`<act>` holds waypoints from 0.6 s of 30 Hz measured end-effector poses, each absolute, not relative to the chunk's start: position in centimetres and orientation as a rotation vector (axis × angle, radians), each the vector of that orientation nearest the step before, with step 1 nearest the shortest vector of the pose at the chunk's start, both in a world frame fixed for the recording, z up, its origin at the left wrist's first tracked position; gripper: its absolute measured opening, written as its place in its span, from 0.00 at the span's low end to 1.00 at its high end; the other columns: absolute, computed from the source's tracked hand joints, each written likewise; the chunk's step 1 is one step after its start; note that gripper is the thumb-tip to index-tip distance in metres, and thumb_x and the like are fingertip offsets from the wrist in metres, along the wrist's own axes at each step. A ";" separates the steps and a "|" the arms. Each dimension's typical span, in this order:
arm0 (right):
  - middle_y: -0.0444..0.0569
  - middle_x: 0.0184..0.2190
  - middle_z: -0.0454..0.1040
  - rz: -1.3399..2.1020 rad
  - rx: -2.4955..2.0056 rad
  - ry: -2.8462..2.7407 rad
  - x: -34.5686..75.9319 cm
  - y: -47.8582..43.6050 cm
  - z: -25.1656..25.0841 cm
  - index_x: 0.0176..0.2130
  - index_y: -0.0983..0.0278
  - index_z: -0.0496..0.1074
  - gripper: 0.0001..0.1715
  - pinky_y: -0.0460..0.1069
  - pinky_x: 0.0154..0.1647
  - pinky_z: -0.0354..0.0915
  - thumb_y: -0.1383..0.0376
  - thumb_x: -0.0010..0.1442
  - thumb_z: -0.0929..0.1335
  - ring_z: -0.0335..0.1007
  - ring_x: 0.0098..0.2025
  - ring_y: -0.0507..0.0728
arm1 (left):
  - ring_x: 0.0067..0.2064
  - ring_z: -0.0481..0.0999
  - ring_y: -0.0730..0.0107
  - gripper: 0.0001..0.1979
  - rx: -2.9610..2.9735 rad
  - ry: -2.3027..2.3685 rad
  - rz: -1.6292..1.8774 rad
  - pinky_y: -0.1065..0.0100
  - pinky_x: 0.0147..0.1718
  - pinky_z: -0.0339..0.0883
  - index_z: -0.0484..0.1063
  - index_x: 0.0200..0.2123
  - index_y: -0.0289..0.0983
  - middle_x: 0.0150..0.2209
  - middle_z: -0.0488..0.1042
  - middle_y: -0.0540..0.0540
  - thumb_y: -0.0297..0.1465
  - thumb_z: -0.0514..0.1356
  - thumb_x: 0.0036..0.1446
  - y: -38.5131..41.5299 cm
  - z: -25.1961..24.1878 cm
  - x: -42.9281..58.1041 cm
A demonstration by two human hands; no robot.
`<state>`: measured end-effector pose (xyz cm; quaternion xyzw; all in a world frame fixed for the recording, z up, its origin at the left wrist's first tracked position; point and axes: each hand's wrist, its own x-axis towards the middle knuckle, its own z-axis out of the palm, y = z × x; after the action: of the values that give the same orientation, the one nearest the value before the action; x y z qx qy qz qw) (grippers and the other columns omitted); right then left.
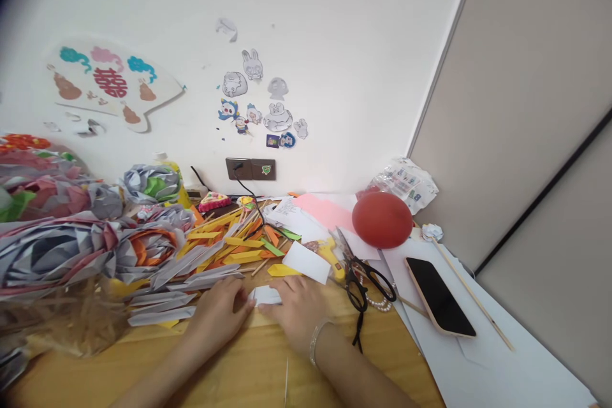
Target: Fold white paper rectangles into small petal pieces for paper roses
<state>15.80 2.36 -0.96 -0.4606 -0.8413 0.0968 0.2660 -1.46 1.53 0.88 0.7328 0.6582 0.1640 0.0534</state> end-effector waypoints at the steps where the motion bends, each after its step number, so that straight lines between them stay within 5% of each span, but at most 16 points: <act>1: 0.48 0.42 0.69 0.247 -1.209 -2.317 16.0 2.3 -0.8 0.44 0.59 0.69 0.14 0.51 0.46 0.58 0.59 0.59 0.63 0.61 0.44 0.57 | 0.36 0.68 0.62 0.04 2.222 2.000 0.494 0.67 0.32 0.55 0.65 0.25 0.37 0.30 0.70 0.47 0.31 0.55 0.50 1.5 0.9 -1.5; 6: 0.44 0.48 0.66 0.130 -1.077 -2.486 17.8 2.6 -0.1 0.39 0.52 0.74 0.14 0.53 0.47 0.56 0.67 0.59 0.63 0.57 0.47 0.58 | 0.38 0.68 0.63 0.05 2.162 2.025 0.434 0.68 0.33 0.54 0.65 0.26 0.37 0.32 0.71 0.47 0.33 0.55 0.50 1.5 1.2 -1.5; 18: 0.48 0.44 0.70 0.201 -1.066 -2.492 19.9 3.1 0.5 0.37 0.56 0.76 0.14 0.54 0.44 0.59 0.70 0.57 0.63 0.59 0.44 0.58 | 0.40 0.69 0.62 0.04 2.160 1.967 0.412 0.67 0.34 0.58 0.67 0.28 0.37 0.35 0.72 0.46 0.32 0.55 0.49 1.6 1.6 -2.7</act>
<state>19.93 3.13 0.51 -0.3833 -0.8965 0.0724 0.2103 -2.68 1.65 1.59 0.7289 0.6635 0.1390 0.0955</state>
